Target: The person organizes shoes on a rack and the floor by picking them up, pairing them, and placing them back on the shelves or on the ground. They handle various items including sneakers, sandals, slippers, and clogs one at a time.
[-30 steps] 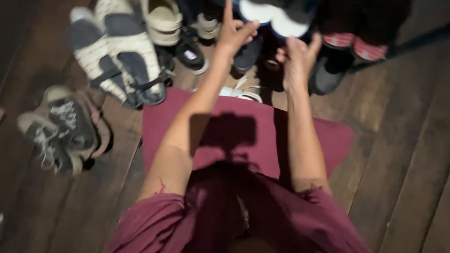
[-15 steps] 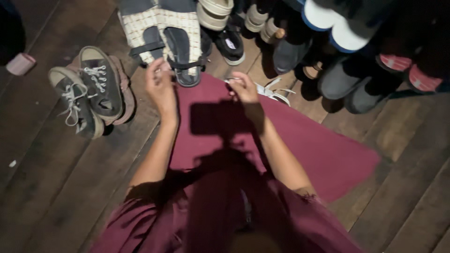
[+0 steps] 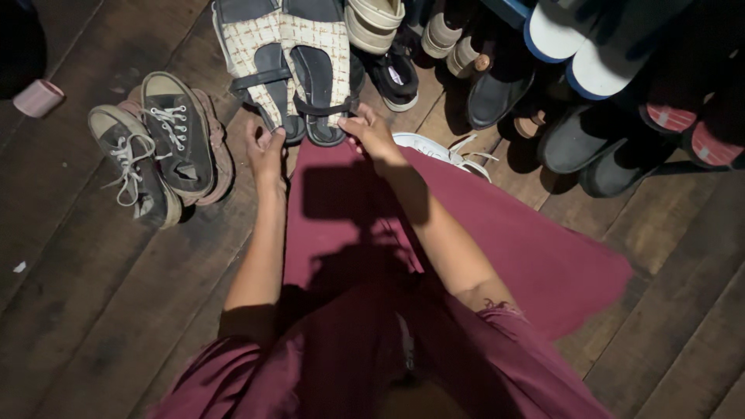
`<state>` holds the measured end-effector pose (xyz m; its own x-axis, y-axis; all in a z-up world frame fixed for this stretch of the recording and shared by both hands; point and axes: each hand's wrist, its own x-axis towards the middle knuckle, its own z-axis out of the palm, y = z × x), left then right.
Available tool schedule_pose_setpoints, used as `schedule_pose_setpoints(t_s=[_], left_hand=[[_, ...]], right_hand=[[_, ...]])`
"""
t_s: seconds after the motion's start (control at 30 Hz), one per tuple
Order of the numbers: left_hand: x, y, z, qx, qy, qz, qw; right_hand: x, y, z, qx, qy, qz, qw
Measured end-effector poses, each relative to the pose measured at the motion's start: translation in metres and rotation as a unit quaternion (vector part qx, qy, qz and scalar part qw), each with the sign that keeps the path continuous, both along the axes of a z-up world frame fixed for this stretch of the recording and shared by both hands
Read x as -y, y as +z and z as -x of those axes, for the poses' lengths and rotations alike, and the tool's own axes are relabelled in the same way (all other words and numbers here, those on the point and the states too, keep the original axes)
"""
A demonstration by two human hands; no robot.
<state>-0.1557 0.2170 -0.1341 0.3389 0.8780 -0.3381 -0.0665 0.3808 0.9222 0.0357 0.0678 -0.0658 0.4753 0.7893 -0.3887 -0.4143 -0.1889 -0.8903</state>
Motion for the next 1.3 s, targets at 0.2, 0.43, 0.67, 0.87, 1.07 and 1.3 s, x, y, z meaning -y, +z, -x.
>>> schedule_pose_setpoints(t_s=[0.2,0.43,0.67,0.87,1.07,1.3], left_hand=[[-0.017,-0.015,0.002,0.007,-0.071,0.045,0.996],[-0.003,0.031,-0.003,0.091,-0.041,0.060,0.993],[0.006,0.068,0.001,0.155,-0.052,0.075,0.984],[0.023,0.112,0.006,0.112,-0.106,0.062,0.986],[0.059,0.144,-0.019,0.105,-0.199,0.077,0.971],[0.092,0.179,-0.081,0.123,-0.318,0.087,0.936]], right_hand=[[0.000,-0.007,-0.006,0.018,0.059,0.059,0.996],[0.009,0.037,-0.001,-0.035,0.048,0.011,0.998],[0.043,0.074,0.001,-0.018,0.006,-0.068,0.998],[0.099,0.086,-0.014,0.016,-0.051,-0.105,0.993],[0.155,0.129,-0.032,0.066,-0.189,-0.121,0.972],[0.186,0.175,-0.071,0.101,-0.266,-0.128,0.950]])
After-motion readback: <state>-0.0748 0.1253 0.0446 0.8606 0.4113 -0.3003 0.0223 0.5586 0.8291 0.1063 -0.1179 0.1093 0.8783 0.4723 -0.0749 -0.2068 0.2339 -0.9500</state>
